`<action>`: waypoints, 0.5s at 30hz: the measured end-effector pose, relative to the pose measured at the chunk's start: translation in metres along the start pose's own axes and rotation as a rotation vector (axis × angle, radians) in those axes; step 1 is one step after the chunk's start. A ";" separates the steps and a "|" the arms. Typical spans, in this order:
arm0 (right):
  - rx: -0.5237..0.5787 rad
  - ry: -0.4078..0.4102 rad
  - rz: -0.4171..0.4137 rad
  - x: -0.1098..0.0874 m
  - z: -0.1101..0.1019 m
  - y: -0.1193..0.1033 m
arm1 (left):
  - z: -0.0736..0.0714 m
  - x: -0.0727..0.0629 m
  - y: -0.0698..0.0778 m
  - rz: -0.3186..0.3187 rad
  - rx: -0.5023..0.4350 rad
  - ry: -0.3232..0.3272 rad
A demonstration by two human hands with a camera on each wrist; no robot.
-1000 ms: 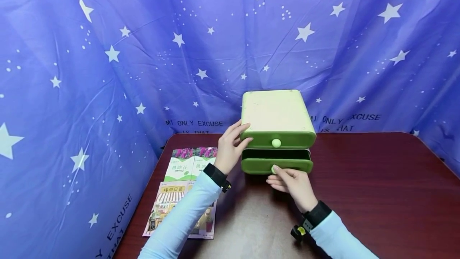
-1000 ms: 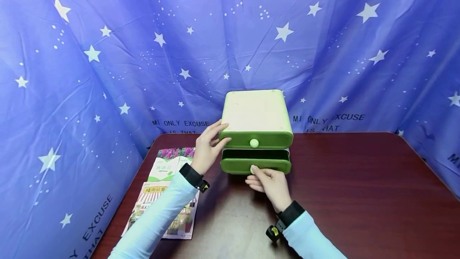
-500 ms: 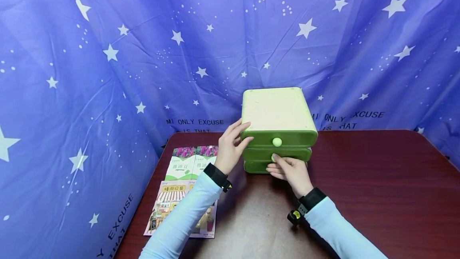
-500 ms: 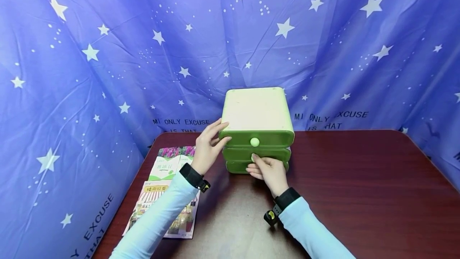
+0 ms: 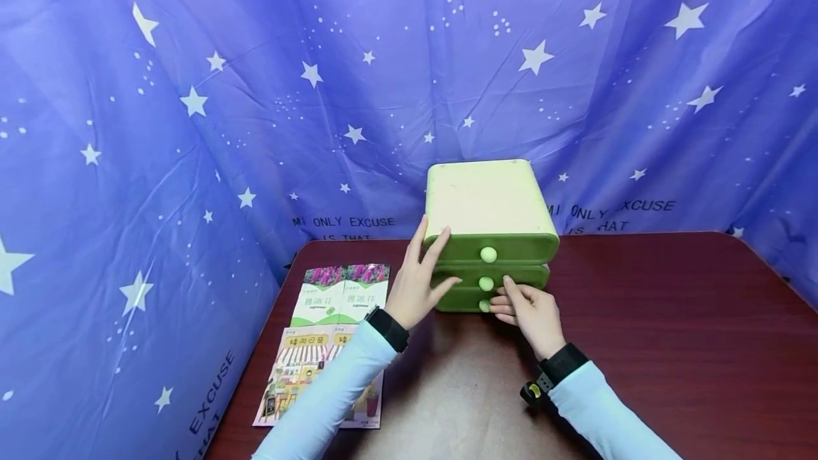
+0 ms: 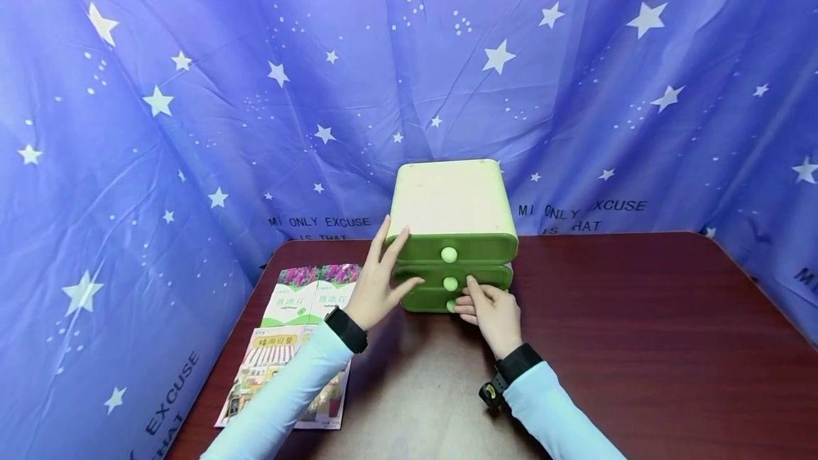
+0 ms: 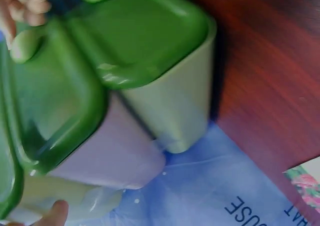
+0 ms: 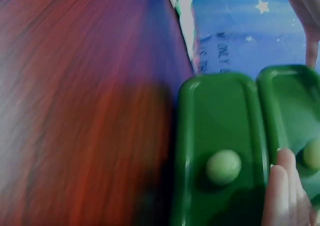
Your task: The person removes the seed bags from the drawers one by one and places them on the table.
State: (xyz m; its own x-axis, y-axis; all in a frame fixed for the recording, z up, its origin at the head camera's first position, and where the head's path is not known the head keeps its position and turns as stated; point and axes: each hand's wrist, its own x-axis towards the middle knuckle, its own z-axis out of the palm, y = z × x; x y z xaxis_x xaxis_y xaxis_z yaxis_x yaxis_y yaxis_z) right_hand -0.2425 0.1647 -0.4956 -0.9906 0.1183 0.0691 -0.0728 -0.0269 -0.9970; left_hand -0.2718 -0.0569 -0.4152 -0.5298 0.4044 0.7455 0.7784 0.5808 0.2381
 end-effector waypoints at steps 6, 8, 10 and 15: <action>-0.202 0.031 0.084 -0.024 0.007 -0.018 | 0.008 -0.010 -0.001 -0.025 0.051 0.005; -0.218 0.013 0.136 -0.025 0.009 -0.013 | 0.010 -0.011 -0.001 -0.036 0.052 0.016; -0.211 -0.002 0.176 -0.026 0.011 -0.010 | 0.011 -0.011 -0.001 -0.043 0.050 0.025; -0.178 -0.017 0.218 -0.024 0.017 -0.007 | 0.014 -0.008 0.000 -0.042 0.044 0.042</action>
State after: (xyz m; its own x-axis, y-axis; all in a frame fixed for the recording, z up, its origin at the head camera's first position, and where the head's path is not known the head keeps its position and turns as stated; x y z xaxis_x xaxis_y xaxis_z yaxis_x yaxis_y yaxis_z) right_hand -0.2203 0.1454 -0.4896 -0.9825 0.1123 -0.1488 0.1626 0.1251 -0.9787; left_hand -0.2718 -0.0501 -0.4301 -0.5463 0.3498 0.7610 0.7399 0.6275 0.2427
